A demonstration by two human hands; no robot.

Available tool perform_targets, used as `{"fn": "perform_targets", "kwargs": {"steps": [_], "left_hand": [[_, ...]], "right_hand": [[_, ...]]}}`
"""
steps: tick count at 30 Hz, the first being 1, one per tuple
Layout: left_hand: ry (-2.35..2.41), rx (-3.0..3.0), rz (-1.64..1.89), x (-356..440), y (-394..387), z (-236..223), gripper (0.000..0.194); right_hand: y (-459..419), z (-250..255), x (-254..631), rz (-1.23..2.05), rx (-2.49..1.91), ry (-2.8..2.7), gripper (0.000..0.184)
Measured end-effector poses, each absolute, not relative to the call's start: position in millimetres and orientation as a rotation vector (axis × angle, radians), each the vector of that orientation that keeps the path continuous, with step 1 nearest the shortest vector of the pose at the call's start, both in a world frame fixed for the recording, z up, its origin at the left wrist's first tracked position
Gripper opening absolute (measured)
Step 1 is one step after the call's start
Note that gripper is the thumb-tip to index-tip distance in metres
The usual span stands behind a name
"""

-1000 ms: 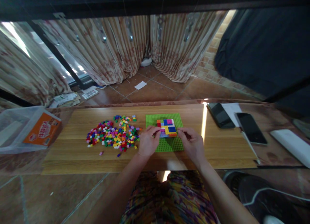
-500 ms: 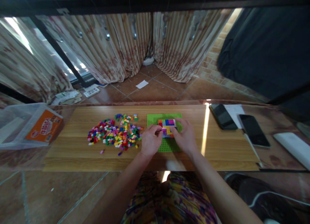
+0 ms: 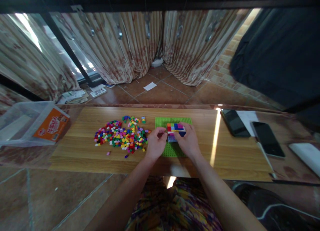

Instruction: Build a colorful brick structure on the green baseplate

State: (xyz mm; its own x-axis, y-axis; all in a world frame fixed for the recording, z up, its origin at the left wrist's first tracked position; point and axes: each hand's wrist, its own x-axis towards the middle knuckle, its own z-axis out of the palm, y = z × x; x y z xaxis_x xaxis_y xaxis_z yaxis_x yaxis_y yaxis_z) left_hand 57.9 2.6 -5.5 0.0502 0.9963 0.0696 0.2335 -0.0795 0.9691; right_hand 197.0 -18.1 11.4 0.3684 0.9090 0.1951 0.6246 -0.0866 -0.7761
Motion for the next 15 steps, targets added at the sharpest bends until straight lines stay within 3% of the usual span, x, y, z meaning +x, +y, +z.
{"fn": "perform_targets", "kwargs": {"steps": [15], "left_hand": [[1.47, 1.486, 0.961, 69, 8, 15, 0.011]], "right_hand": [[-13, 5, 200, 0.528, -1.781, -1.256, 0.048]]}}
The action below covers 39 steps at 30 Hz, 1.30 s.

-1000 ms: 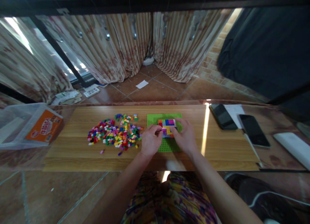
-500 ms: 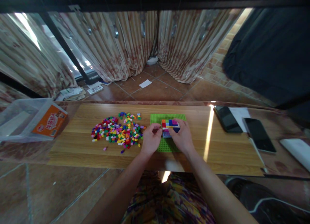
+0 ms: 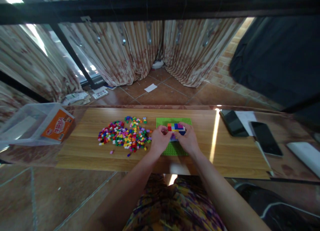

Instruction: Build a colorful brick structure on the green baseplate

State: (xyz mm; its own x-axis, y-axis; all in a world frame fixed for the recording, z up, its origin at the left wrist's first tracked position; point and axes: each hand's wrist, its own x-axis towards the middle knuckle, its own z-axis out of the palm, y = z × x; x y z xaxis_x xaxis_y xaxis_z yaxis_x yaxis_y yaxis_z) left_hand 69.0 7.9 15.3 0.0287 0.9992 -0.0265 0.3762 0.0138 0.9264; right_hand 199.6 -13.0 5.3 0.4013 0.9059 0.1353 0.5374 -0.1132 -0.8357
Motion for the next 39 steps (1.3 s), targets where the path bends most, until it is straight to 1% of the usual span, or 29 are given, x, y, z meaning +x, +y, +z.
{"fn": "perform_targets", "kwargs": {"steps": [3, 6, 9, 12, 16, 19, 25, 29, 31, 35, 39], "left_hand": [[1.434, 1.442, 1.013, 65, 8, 16, 0.017], [1.345, 1.355, 1.115, 48, 6, 21, 0.02], [1.259, 1.306, 1.197, 16, -4, 28, 0.02], [1.319, 1.297, 1.229, -22, -28, 28, 0.022], [1.526, 1.335, 1.233, -63, -70, 13, 0.021], [1.729, 1.401, 1.158, -80, -93, -1, 0.024], [1.888, 1.616, 0.964, -87, -94, -8, 0.036], [1.908, 1.681, 0.895, -84, -81, -5, 0.03], [1.903, 1.689, 0.896, -83, -76, -6, 0.026], [1.854, 1.714, 0.945, -83, -71, -9, 0.028], [1.706, 1.716, 1.016, -87, -73, -7, 0.039]], "right_hand": [[-13, 1, 205, 0.576, -1.736, -1.266, 0.049], [-17, 1, 213, 0.578, -1.663, -1.215, 0.046], [-31, 8, 216, 0.507, -1.618, -1.123, 0.042], [-55, 20, 205, 0.503, -1.604, -1.141, 0.035], [-86, 23, 170, 0.551, -1.573, -1.461, 0.026], [-93, 15, 141, 0.566, -1.545, -1.736, 0.025], [-75, 1, 96, 0.441, -1.59, -1.992, 0.028], [-61, -3, 77, 0.436, -1.545, -2.081, 0.028], [-53, -3, 70, 0.453, -1.526, -2.102, 0.028], [-39, 0, 63, 0.511, -1.53, -2.066, 0.025], [-33, 5, 59, 0.551, -1.476, -2.002, 0.026]]}}
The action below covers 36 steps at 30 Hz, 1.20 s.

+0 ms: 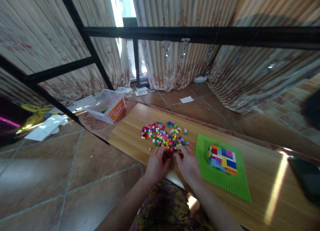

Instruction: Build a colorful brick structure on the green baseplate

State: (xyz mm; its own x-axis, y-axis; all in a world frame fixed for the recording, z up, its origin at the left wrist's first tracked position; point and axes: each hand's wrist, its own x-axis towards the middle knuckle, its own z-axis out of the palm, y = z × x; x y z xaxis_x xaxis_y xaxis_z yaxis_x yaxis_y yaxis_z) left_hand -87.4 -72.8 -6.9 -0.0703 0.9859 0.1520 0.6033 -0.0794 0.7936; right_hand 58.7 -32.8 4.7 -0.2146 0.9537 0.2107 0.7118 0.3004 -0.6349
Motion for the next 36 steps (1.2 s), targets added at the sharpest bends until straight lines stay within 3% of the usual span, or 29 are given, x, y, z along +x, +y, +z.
{"fn": "perform_targets", "kwargs": {"steps": [5, 20, 31, 36], "left_hand": [[1.544, 1.72, 1.076, -95, -77, -4, 0.047], [1.696, 1.765, 0.985, -88, -70, -12, 0.035], [1.685, 1.813, 1.036, -88, -70, -12, 0.011], [1.707, 1.813, 1.051, -89, -70, -11, 0.015]], "right_hand": [[-26, 5, 50, 0.49, -1.395, -2.109, 0.028], [-17, 8, 76, 0.545, -1.491, -1.943, 0.023], [-31, 4, 66, 0.462, -1.538, -2.166, 0.026], [-30, 9, 61, 0.509, -1.479, -2.19, 0.026]]}}
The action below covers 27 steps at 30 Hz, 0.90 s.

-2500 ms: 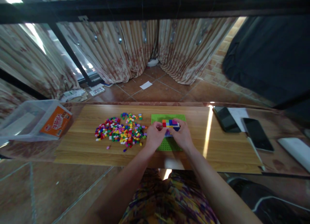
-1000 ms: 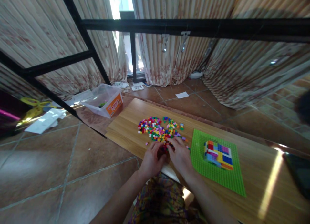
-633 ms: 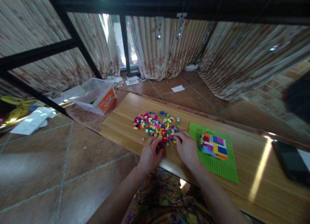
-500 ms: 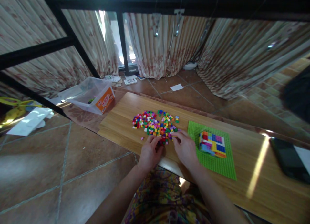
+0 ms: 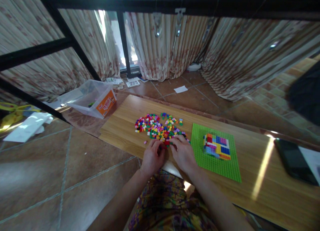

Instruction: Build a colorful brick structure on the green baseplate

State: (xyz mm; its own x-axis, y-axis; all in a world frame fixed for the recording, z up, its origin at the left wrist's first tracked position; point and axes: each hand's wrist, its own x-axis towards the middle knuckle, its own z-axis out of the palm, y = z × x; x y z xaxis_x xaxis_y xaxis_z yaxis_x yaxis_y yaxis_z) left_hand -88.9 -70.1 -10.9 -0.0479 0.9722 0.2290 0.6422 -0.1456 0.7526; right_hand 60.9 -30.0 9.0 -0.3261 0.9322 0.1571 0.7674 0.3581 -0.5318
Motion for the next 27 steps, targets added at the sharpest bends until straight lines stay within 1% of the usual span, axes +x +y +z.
{"fn": "perform_targets", "kwargs": {"steps": [4, 8, 13, 19, 24, 27], "left_hand": [[1.702, 1.823, 1.087, -89, -71, -12, 0.027], [1.694, 1.835, 1.093, -90, -71, -12, 0.033], [1.696, 1.83, 1.096, -90, -70, -13, 0.031], [1.687, 1.782, 1.129, -89, -69, -14, 0.029], [1.672, 1.638, 1.251, -92, -71, -4, 0.023], [1.536, 1.502, 1.259, -89, -74, 8, 0.019]], "right_hand": [[-29, 11, 54, 0.577, -1.41, -2.279, 0.032], [-21, 10, 54, 0.561, -1.413, -2.333, 0.029], [-15, 9, 57, 0.46, -1.441, -2.367, 0.021], [-14, 1, 56, 0.43, -1.431, -2.297, 0.026], [-20, 13, 59, 0.638, -1.319, -2.108, 0.026], [-31, 31, 65, 0.817, -1.25, -2.058, 0.024]]}}
